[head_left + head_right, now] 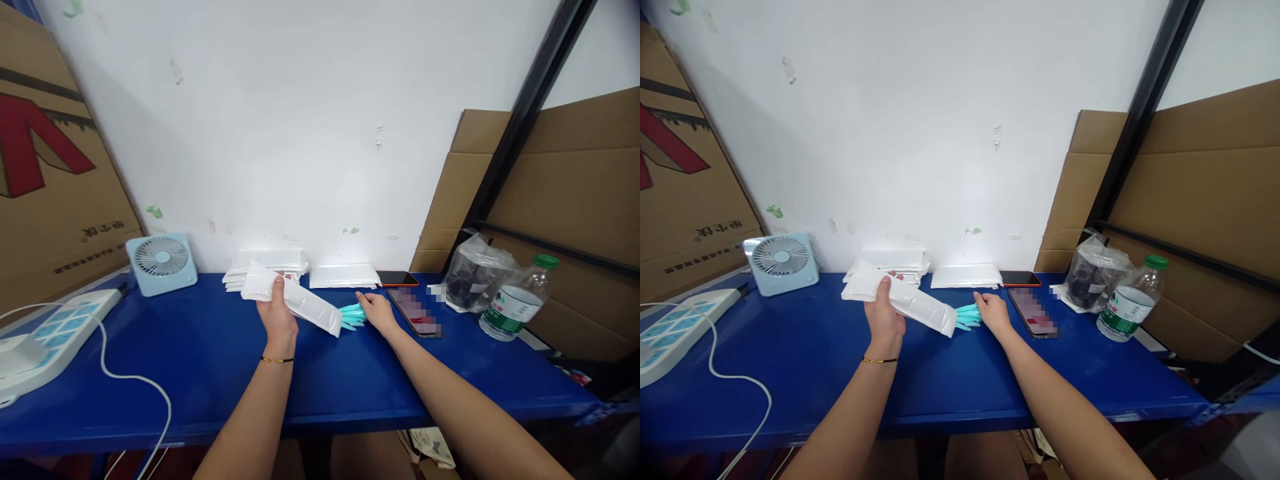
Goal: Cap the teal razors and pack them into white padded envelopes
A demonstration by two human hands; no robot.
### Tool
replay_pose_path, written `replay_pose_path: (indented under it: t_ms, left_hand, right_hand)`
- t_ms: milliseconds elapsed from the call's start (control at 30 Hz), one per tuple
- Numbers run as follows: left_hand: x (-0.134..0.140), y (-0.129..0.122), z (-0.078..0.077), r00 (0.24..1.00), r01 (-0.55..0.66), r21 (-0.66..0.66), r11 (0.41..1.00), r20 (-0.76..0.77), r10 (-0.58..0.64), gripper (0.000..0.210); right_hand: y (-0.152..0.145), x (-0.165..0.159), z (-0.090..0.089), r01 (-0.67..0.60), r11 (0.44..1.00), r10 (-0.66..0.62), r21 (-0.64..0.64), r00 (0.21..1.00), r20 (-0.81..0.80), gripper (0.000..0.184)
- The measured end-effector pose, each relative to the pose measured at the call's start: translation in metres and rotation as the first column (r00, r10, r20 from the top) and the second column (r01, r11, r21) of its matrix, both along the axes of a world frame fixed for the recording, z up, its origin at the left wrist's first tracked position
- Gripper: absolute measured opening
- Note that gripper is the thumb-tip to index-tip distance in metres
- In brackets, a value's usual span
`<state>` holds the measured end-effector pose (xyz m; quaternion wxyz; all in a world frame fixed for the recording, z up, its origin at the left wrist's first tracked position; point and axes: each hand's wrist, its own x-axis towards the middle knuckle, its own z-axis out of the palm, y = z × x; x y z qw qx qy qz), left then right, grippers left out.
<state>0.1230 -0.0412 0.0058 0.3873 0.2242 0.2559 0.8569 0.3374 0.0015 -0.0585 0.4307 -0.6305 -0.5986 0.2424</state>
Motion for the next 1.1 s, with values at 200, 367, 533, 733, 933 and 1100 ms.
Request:
replay_pose_path:
  t_ms: [200, 367, 533, 733, 933, 1100]
  left_hand:
    - [-0.004, -0.004, 0.000, 0.994, 0.021, 0.021, 1.000, -0.111, -0.018, 0.037]
    - [-0.013, -0.011, 0.024, 0.974, 0.074, 0.078, 0.994, -0.219, -0.055, 0.043]
    - [-0.027, -0.020, 0.054, 0.932, 0.091, 0.193, 0.977, -0.362, -0.016, 0.048]
    - [-0.037, -0.032, 0.085, 0.841, 0.124, 0.263, 0.957, -0.540, 0.039, 0.047]
    - [-0.052, -0.009, 0.066, 0.212, -0.011, 0.103, 0.995, -0.972, 0.103, 0.067]
    - [-0.064, 0.024, -0.003, -0.453, -0.285, -0.117, 0.951, -0.858, -0.241, 0.065]
  right_hand:
    - [0.001, -0.004, -0.011, 0.030, 0.995, -0.065, 0.091, 0.908, 0.415, 0.045]
    - [-0.002, -0.011, -0.009, -0.036, 0.991, -0.041, 0.132, 0.841, 0.540, 0.037]
    - [-0.009, -0.009, -0.004, -0.282, 0.958, 0.227, 0.051, 0.855, 0.466, 0.041]
    - [-0.015, 0.001, -0.001, -0.450, 0.892, 0.433, -0.044, 0.824, 0.366, 0.058]
    - [-0.020, -0.003, -0.001, -0.602, 0.795, 0.584, -0.073, 0.727, 0.362, 0.090]
    - [-0.024, -0.009, 0.000, -0.645, 0.762, 0.626, -0.054, 0.713, 0.315, 0.083]
